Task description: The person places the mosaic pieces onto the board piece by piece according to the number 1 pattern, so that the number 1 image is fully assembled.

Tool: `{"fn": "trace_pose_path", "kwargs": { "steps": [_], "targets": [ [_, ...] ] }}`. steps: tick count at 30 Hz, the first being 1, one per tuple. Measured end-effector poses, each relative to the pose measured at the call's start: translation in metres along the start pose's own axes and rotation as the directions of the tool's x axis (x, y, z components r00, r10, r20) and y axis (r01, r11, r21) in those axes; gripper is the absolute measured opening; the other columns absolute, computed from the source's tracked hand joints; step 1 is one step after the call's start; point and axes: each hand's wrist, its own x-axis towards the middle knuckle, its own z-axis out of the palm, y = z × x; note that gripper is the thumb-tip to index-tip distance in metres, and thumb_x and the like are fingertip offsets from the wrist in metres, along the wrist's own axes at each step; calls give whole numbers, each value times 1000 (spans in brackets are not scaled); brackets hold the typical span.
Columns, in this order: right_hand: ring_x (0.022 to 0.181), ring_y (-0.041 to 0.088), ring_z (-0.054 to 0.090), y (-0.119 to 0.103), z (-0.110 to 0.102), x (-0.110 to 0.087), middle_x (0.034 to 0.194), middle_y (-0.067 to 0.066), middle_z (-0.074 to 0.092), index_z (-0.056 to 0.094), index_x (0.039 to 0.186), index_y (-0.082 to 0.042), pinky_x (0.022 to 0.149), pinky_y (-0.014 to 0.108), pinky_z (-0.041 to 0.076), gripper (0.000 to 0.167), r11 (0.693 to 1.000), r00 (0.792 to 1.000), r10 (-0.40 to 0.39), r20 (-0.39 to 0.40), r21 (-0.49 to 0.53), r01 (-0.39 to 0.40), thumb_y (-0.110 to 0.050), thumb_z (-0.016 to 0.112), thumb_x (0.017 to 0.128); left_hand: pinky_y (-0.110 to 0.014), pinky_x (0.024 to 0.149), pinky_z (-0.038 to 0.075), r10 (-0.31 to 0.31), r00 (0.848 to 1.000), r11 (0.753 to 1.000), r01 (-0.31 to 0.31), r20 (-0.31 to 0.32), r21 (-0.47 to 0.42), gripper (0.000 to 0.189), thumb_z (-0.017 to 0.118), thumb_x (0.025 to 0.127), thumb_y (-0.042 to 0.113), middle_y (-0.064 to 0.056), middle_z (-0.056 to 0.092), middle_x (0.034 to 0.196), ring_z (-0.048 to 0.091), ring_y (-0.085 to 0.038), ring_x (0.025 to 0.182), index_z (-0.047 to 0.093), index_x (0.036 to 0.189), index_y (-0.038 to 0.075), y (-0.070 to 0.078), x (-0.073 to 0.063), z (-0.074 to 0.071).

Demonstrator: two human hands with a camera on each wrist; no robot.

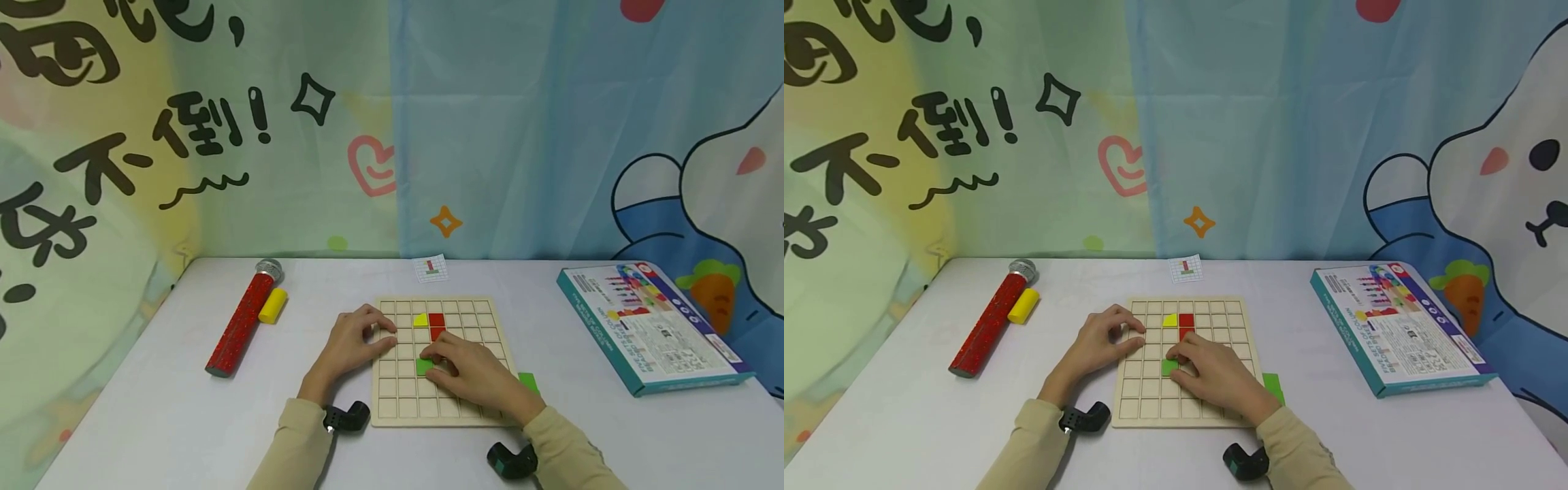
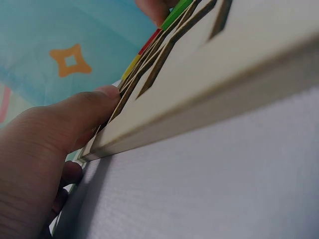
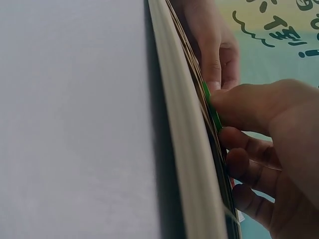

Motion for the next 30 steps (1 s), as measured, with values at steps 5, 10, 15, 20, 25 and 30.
{"fn": "trace_pose_path", "kwargs": {
  "steps": [5, 10, 15, 20, 25, 30],
  "targets": [
    [67, 1, 42, -1, -1, 1, 88, -11, 54, 66, 107, -19, 62, 18, 38, 23, 1000, 1000, 1, -5, -4, -1, -29, 67, 87, -32, 84, 32, 0, 1000, 1000, 0, -7, -3, 14, 74, 81, 35, 12, 60, 97, 47, -8, 75, 69, 93, 29, 0, 0, -1],
    [70, 2, 46, 1, -5, 1, 87, -14, 54, 65, 105, -19, 65, 18, 41, 18, 1000, 1000, -15, -5, 24, 15, -25, 66, 88, -32, 83, 31, -4, 1000, 1000, 4, -9, -7, 14, 74, 81, 35, 12, 60, 97, 46, -8, 75, 69, 93, 29, -1, 0, -1],
    [70, 2, 48, 10, -15, -1, 83, -13, 54, 62, 107, -20, 64, 19, 42, 16, 994, 998, 20, 59, 105, -26, -23, 61, 92, -32, 84, 32, -10, 1000, 1000, 10, -5, -11, 15, 74, 81, 35, 11, 61, 97, 47, -8, 76, 70, 94, 29, -1, -1, -1],
    [63, 3, 47, 32, -38, -8, 81, -7, 55, 52, 121, -14, 58, 21, 41, 29, 976, 982, 92, 164, 180, -122, -23, 58, 93, -33, 85, 32, -16, 1000, 1000, 16, -8, -16, 15, 74, 80, 34, 12, 60, 96, 47, -8, 77, 70, 93, 29, -1, -1, 0],
    [62, 5, 46, 58, -65, -23, 79, -3, 53, 55, 111, -10, 54, 22, 40, 22, 970, 977, 176, 123, 148, -194, -20, 60, 92, -33, 85, 32, -15, 1000, 1000, 15, -8, -13, 15, 74, 80, 35, 12, 60, 96, 47, -8, 76, 69, 93, 29, -1, -1, 1],
    [65, 9, 47, 75, -85, -39, 78, 1, 52, 54, 104, -7, 56, 24, 38, 26, 943, 948, 253, 193, 171, -287, -21, 67, 86, -32, 84, 32, -13, 1000, 1000, 13, -3, -13, 15, 74, 80, 35, 13, 59, 96, 47, -7, 76, 69, 93, 29, 0, 0, 0]
  ]
}}
